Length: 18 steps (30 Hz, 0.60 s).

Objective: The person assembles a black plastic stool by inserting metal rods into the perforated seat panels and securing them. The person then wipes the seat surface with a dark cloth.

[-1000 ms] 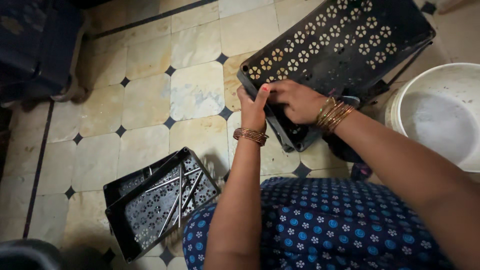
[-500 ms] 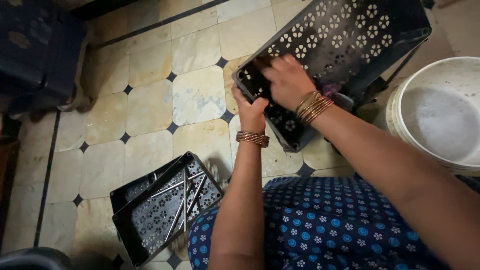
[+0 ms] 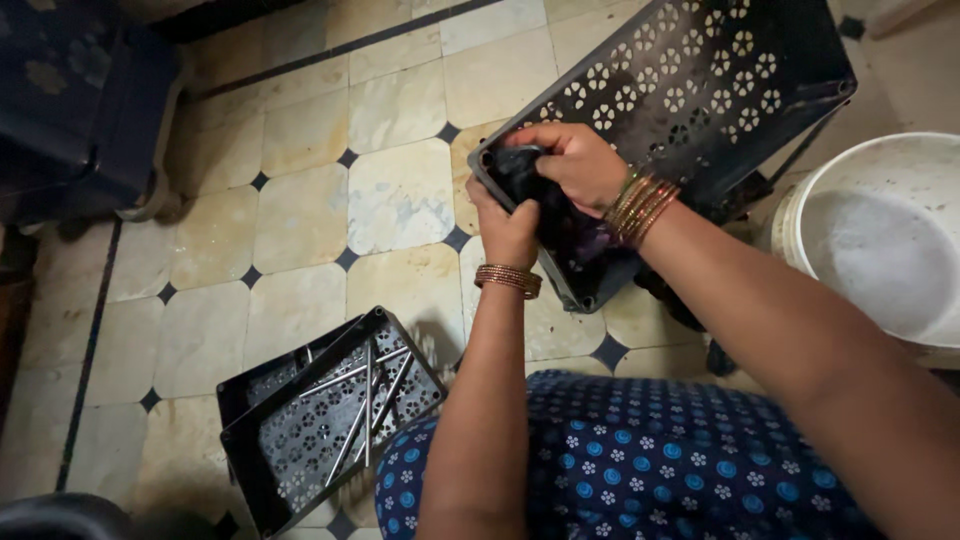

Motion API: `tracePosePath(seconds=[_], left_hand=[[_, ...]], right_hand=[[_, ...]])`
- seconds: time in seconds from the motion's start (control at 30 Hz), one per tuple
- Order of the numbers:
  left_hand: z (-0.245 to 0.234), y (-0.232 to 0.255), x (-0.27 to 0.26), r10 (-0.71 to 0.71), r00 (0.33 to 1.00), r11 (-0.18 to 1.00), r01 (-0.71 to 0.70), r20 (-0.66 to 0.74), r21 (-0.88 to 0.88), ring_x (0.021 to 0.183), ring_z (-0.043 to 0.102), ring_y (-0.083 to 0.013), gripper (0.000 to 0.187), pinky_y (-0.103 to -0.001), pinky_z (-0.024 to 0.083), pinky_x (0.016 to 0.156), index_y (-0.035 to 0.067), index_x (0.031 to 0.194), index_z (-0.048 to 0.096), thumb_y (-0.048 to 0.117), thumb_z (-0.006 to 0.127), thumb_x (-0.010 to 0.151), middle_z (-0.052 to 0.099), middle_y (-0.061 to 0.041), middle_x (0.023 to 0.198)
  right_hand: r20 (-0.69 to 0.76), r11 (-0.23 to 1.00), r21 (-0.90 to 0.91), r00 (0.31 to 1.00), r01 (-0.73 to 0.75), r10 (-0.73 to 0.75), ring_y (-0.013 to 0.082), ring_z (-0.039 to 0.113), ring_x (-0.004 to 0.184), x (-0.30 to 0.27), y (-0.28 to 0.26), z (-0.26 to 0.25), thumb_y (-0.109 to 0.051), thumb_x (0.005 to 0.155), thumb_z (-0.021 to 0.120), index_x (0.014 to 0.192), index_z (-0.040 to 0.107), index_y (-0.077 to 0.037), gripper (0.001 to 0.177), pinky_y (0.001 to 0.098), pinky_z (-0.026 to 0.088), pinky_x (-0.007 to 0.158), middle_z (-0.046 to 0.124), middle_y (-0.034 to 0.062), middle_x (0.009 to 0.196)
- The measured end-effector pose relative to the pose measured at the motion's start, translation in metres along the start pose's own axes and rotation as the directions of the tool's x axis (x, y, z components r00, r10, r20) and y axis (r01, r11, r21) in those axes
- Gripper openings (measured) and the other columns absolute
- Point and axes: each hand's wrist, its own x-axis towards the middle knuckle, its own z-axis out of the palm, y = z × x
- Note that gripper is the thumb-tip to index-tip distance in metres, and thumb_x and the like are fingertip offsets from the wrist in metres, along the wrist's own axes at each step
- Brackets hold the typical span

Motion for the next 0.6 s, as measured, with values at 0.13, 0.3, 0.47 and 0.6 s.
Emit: tracePosePath(seconds=[0.13, 0.3, 0.47, 0.6], left_hand=[[0.002, 0.012, -0.006, -0.005, 1.0, 0.992, 0.008, -0.025, 0.124, 0.107, 0.062, -0.0273, 0.079, -0.037, 0.053, 0.096, 0.004, 0.144, 0.033, 0.01, 0.065, 0.072, 0.059, -0.017, 0.12], [0.005, 0.018, -0.006, -0.044, 0.998, 0.985, 0.05, -0.039, 0.164, 0.107, 0.067, -0.0301, 0.082, -0.038, 0.053, 0.096, 0.005, 0.145, 0.032, 0.013, 0.068, 0.071, 0.063, -0.019, 0.121], [0.007, 0.009, -0.003, -0.067, 0.997, 0.985, 0.074, -0.049, 0.159, 0.112, 0.067, -0.0293, 0.078, -0.037, 0.053, 0.099, 0.004, 0.146, 0.034, 0.013, 0.071, 0.077, 0.064, -0.019, 0.127], [0.006, 0.003, -0.003, -0.074, 0.997, 0.996, 0.075, -0.032, 0.046, 0.11, 0.065, -0.0267, 0.083, -0.036, 0.052, 0.099, 0.004, 0.149, 0.03, 0.007, 0.064, 0.074, 0.062, -0.016, 0.125]], right_hand=[[-0.016, 0.999, 0.049, 1.0, 0.019, -0.018, 0.0123, 0.066, 0.109, -0.01, 0.007, -0.001, 0.014, 0.085, 0.048, 0.119, 0.069, 0.004, 0.04, 0.0267, 0.051, 0.102, 0.071, 0.0068, 0.118], [0.044, 0.96, 0.275, 0.997, 0.056, -0.071, 0.0163, 0.064, 0.111, -0.017, 0.0, -0.003, 0.018, 0.089, 0.055, 0.105, 0.064, -0.002, 0.027, 0.0308, 0.051, 0.105, 0.068, 0.0084, 0.116], [0.089, 0.974, 0.194, 0.987, 0.113, -0.132, 0.0182, 0.064, 0.122, -0.018, -0.019, -0.001, 0.017, 0.087, 0.053, 0.108, 0.059, -0.007, 0.033, 0.0331, 0.05, 0.112, 0.069, 0.0076, 0.125], [-0.021, 0.966, 0.233, 0.993, 0.115, -0.113, 0.0176, 0.061, 0.123, -0.041, -0.043, -0.024, 0.007, 0.083, 0.071, 0.128, 0.055, -0.012, 0.052, 0.0335, 0.049, 0.108, 0.064, 0.0041, 0.131]])
